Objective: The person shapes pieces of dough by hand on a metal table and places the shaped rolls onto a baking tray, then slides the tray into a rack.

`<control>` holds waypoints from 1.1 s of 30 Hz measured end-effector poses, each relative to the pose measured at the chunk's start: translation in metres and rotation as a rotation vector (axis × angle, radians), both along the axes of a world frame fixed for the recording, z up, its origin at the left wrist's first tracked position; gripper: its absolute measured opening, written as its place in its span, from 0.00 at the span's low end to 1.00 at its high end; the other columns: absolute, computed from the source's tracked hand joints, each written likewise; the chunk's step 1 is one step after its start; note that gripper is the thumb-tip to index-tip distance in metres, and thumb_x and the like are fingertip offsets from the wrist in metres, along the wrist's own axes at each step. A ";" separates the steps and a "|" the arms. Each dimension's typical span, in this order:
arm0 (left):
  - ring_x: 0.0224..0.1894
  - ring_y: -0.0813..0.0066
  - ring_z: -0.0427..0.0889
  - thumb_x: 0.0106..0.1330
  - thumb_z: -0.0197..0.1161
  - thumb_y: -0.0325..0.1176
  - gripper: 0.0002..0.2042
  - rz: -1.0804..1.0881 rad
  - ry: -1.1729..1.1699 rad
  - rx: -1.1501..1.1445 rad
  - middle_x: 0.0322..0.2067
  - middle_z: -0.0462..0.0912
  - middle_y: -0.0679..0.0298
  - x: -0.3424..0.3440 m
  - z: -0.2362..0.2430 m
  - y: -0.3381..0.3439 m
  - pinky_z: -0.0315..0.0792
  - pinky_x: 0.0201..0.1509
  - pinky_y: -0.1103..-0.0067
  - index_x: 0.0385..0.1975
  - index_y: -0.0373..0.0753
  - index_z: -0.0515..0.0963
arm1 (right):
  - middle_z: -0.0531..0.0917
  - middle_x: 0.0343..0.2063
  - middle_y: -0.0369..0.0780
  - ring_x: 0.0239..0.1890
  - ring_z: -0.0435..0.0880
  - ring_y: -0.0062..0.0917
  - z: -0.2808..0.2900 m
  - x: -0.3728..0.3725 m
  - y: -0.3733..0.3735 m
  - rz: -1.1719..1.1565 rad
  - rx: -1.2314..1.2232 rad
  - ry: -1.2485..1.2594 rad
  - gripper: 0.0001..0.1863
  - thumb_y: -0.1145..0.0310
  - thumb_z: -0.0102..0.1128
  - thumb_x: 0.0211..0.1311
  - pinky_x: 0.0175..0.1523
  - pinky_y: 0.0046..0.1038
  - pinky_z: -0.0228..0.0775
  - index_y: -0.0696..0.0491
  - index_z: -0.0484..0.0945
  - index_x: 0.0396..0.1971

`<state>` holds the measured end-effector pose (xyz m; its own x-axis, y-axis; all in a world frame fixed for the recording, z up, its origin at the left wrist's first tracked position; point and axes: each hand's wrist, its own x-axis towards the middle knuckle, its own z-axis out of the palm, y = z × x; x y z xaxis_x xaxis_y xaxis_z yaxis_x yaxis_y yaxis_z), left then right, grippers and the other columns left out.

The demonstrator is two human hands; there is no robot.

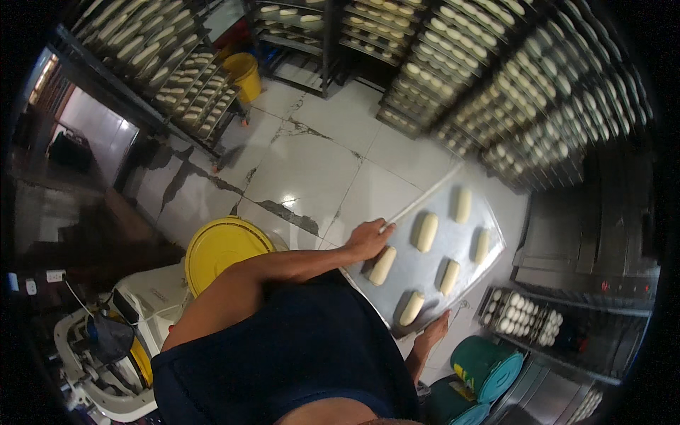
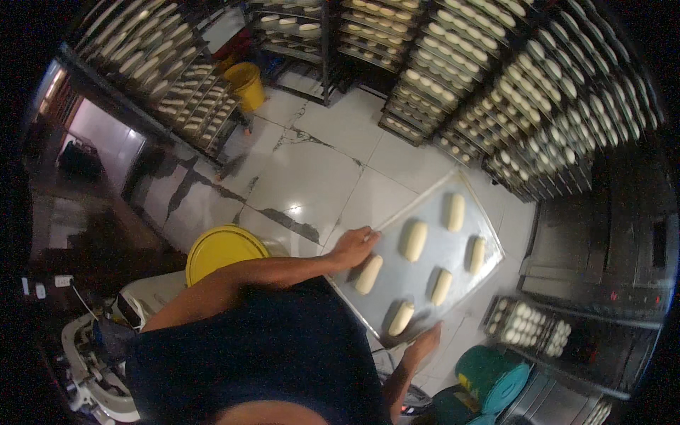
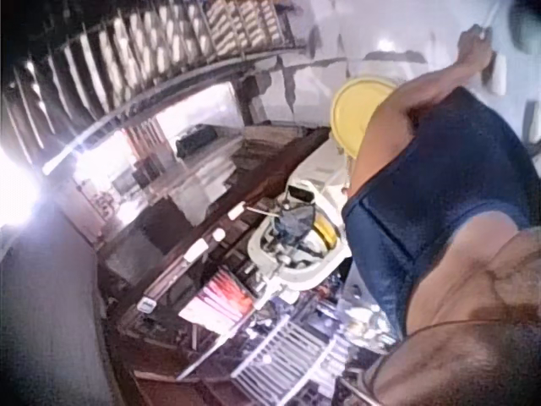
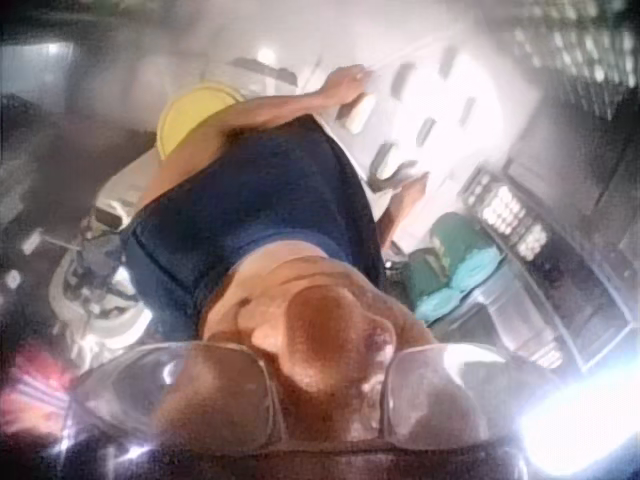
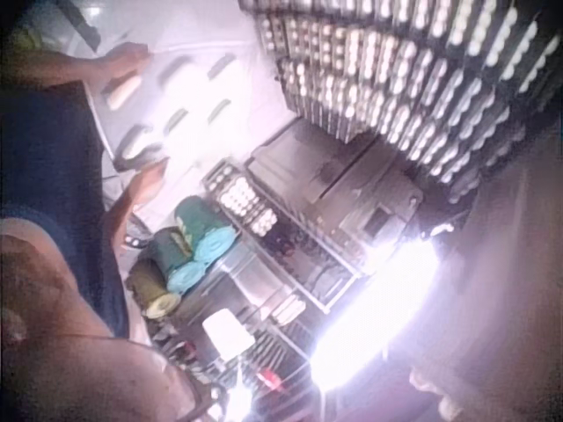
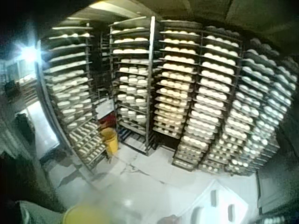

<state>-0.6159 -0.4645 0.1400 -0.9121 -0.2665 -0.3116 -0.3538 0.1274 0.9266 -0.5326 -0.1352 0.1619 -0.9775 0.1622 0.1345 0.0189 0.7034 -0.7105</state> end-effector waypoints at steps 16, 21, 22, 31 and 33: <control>0.39 0.43 0.82 0.77 0.48 0.51 0.26 1.021 -0.313 -0.117 0.33 0.82 0.40 0.024 -0.094 -0.246 0.71 0.47 0.57 0.33 0.29 0.77 | 0.80 0.25 0.41 0.32 0.73 0.26 -0.093 -0.352 -0.368 0.742 0.089 -0.520 0.28 0.46 0.59 0.73 0.43 0.33 0.70 0.62 0.82 0.33; 0.38 0.40 0.79 0.78 0.46 0.49 0.26 1.228 -0.350 -0.420 0.32 0.80 0.39 0.034 -0.155 -0.297 0.69 0.48 0.56 0.33 0.29 0.76 | 0.87 0.34 0.40 0.38 0.80 0.25 -0.143 -0.395 -0.499 0.955 0.108 -0.834 0.29 0.45 0.58 0.73 0.49 0.30 0.73 0.61 0.86 0.46; 0.38 0.40 0.80 0.79 0.45 0.49 0.26 1.239 -0.366 -0.431 0.32 0.80 0.38 0.033 -0.166 -0.309 0.69 0.47 0.56 0.33 0.29 0.76 | 0.86 0.33 0.40 0.37 0.80 0.25 -0.155 -0.401 -0.525 1.003 0.170 -0.793 0.30 0.44 0.58 0.73 0.48 0.31 0.73 0.61 0.85 0.46; 0.29 0.47 0.80 0.78 0.49 0.47 0.24 1.425 -0.392 -0.169 0.25 0.80 0.42 -0.027 -0.292 -0.461 0.71 0.40 0.58 0.28 0.31 0.75 | 0.82 0.26 0.42 0.32 0.78 0.27 -0.286 -0.471 -0.706 1.344 0.416 -0.565 0.29 0.44 0.56 0.74 0.44 0.33 0.72 0.60 0.84 0.39; 0.28 0.49 0.79 0.77 0.50 0.45 0.23 1.373 -0.520 -0.150 0.23 0.79 0.43 -0.038 -0.312 -0.502 0.71 0.39 0.59 0.26 0.31 0.73 | 0.82 0.25 0.45 0.32 0.80 0.30 -0.315 -0.483 -0.753 1.296 0.470 -0.606 0.27 0.45 0.56 0.74 0.43 0.37 0.72 0.59 0.84 0.37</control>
